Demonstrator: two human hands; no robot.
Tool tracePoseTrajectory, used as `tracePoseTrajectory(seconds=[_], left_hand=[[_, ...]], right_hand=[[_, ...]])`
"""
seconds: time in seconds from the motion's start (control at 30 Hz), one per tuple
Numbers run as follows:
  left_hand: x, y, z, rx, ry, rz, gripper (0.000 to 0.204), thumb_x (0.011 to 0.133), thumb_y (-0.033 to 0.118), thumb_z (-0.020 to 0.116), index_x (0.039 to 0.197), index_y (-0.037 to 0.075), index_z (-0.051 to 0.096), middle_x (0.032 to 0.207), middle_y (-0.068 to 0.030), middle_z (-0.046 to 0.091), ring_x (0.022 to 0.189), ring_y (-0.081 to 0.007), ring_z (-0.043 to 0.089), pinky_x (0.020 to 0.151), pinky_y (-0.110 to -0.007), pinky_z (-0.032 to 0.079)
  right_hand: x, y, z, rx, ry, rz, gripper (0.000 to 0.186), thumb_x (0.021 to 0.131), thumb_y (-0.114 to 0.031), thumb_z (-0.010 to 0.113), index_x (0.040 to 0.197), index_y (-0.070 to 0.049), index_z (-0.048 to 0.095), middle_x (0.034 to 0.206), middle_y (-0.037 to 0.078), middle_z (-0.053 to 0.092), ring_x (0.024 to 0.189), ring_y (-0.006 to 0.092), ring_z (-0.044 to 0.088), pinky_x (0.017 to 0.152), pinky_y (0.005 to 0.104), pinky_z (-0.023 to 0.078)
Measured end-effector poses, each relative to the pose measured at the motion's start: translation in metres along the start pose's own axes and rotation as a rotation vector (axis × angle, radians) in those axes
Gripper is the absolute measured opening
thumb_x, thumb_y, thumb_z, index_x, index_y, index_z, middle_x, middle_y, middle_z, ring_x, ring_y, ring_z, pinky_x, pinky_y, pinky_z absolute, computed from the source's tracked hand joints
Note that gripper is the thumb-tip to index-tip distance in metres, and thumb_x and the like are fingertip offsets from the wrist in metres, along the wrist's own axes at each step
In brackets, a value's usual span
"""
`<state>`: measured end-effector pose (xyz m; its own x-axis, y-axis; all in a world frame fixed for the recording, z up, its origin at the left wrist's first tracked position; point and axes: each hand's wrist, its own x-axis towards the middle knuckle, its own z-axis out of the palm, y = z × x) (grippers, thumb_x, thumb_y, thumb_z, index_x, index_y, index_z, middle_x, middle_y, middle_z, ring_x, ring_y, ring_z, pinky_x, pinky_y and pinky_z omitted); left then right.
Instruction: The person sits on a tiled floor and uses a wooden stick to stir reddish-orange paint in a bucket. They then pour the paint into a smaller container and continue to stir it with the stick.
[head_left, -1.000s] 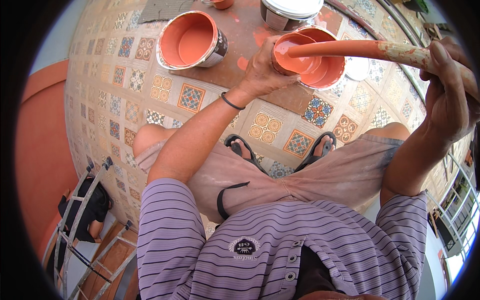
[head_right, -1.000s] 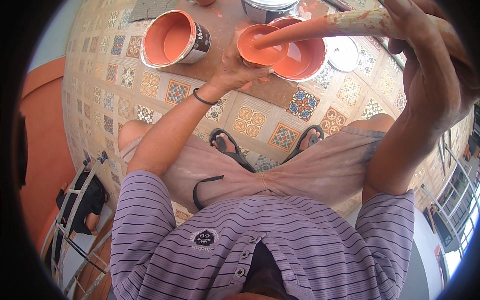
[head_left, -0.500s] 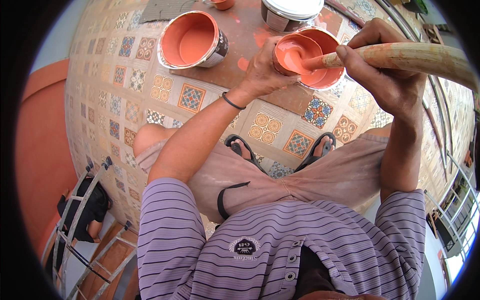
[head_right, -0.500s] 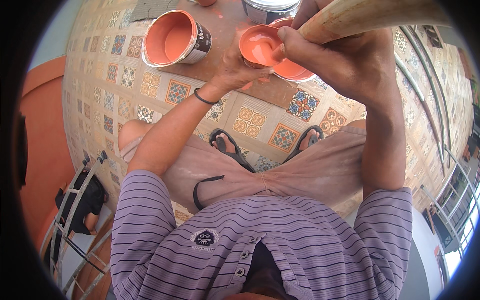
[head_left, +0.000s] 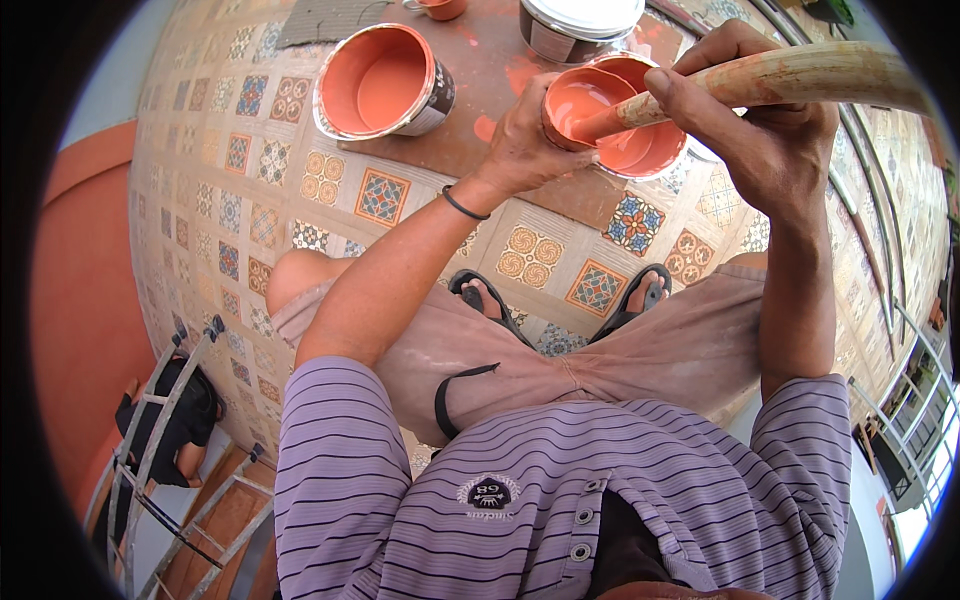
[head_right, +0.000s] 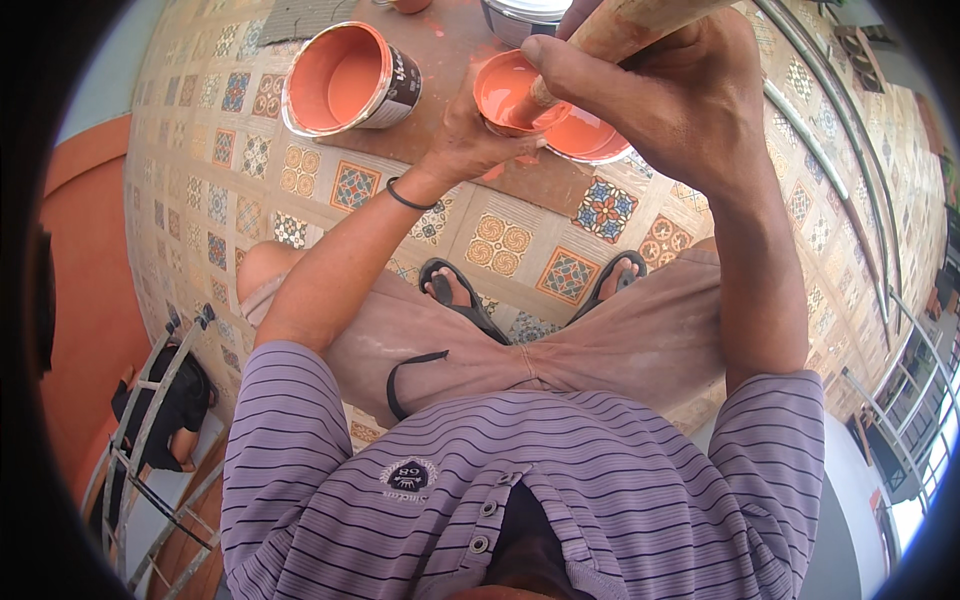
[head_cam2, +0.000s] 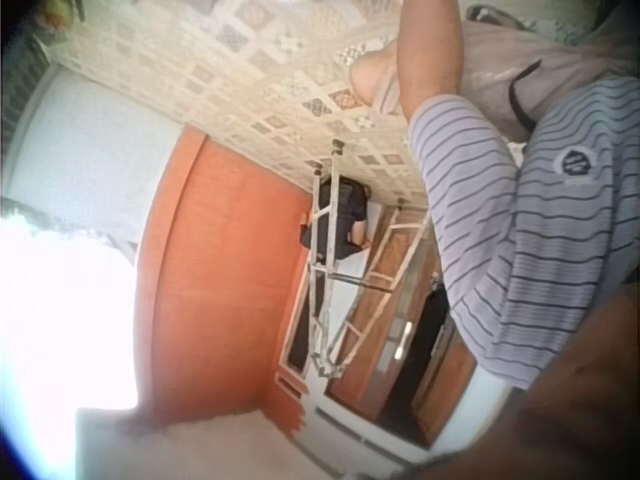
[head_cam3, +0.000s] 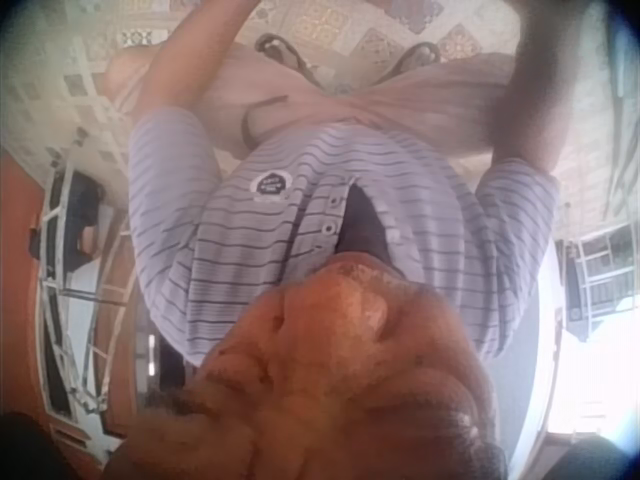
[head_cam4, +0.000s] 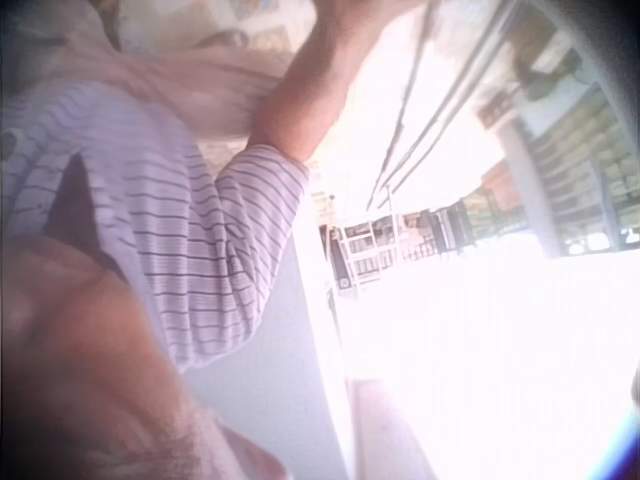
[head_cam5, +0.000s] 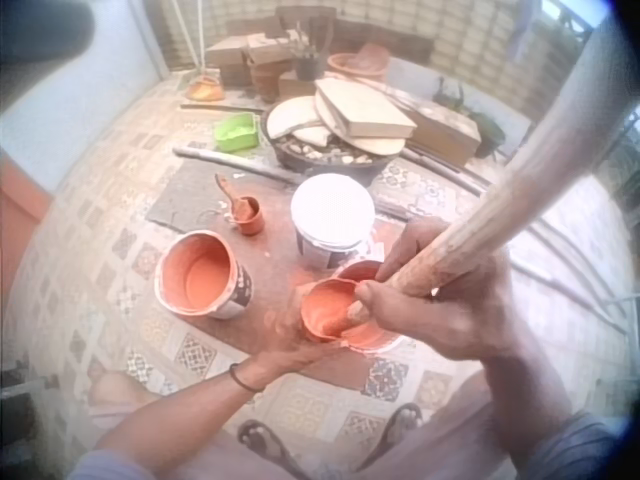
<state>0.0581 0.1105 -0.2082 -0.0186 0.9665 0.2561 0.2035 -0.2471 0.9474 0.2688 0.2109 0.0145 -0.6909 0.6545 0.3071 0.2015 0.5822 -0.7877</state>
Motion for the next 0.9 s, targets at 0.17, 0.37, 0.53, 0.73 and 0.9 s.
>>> tracePoseTrajectory(seconds=[0.17, 0.37, 0.53, 0.73, 0.9], left_hand=[[0.001, 0.002, 0.000, 0.015, 0.000, 0.033, 0.103, 0.075, 0.016, 0.105, 0.159, 0.009, 0.046, 0.151, -0.0152, 0.066, 0.139, -0.0313, 0.068, 0.112, -0.045, 0.062], [0.001, 0.007, -0.002, 0.025, 0.005, -0.005, 0.101, 0.075, 0.022, 0.105, 0.157, 0.009, 0.048, 0.150, -0.0175, 0.068, 0.136, -0.0361, 0.071, 0.112, -0.047, 0.062], [0.002, 0.010, -0.001, -0.016, 0.008, -0.014, 0.101, 0.075, 0.024, 0.106, 0.157, 0.009, 0.048, 0.150, -0.0178, 0.068, 0.136, -0.0364, 0.071, 0.112, -0.047, 0.062], [0.001, 0.010, -0.002, 0.050, 0.029, 0.009, 0.101, 0.074, 0.026, 0.107, 0.155, 0.010, 0.049, 0.147, -0.0179, 0.070, 0.134, -0.0369, 0.072, 0.110, -0.048, 0.063], [0.000, 0.009, 0.000, 0.098, 0.033, 0.007, 0.101, 0.073, 0.025, 0.108, 0.155, 0.010, 0.050, 0.145, -0.0175, 0.071, 0.133, -0.0365, 0.073, 0.108, -0.047, 0.063]], right_hand=[[0.000, -0.003, -0.002, -0.092, 0.023, 0.008, 0.009, 0.097, -0.004, 0.088, 0.097, 0.003, 0.082, 0.092, 0.003, 0.075, 0.078, 0.0070, 0.070, 0.064, 0.0232, 0.052], [-0.003, 0.003, -0.004, -0.007, 0.042, 0.079, 0.008, 0.097, -0.003, 0.088, 0.097, 0.003, 0.083, 0.092, 0.003, 0.075, 0.076, 0.0074, 0.070, 0.063, 0.0227, 0.051], [0.000, 0.008, -0.006, -0.083, 0.040, -0.079, 0.012, 0.096, -0.006, 0.091, 0.098, 0.003, 0.084, 0.091, 0.004, 0.076, 0.074, 0.0076, 0.069, 0.061, 0.0221, 0.049], [-0.001, 0.005, -0.011, 0.027, 0.077, 0.091, 0.012, 0.096, -0.007, 0.092, 0.101, 0.002, 0.086, 0.094, 0.005, 0.077, 0.074, 0.0087, 0.071, 0.061, 0.0224, 0.052], [0.001, 0.006, -0.012, -0.383, -0.031, -0.255, 0.012, 0.095, -0.007, 0.093, 0.101, 0.001, 0.087, 0.091, 0.004, 0.076, 0.074, 0.0087, 0.070, 0.062, 0.0230, 0.054]])
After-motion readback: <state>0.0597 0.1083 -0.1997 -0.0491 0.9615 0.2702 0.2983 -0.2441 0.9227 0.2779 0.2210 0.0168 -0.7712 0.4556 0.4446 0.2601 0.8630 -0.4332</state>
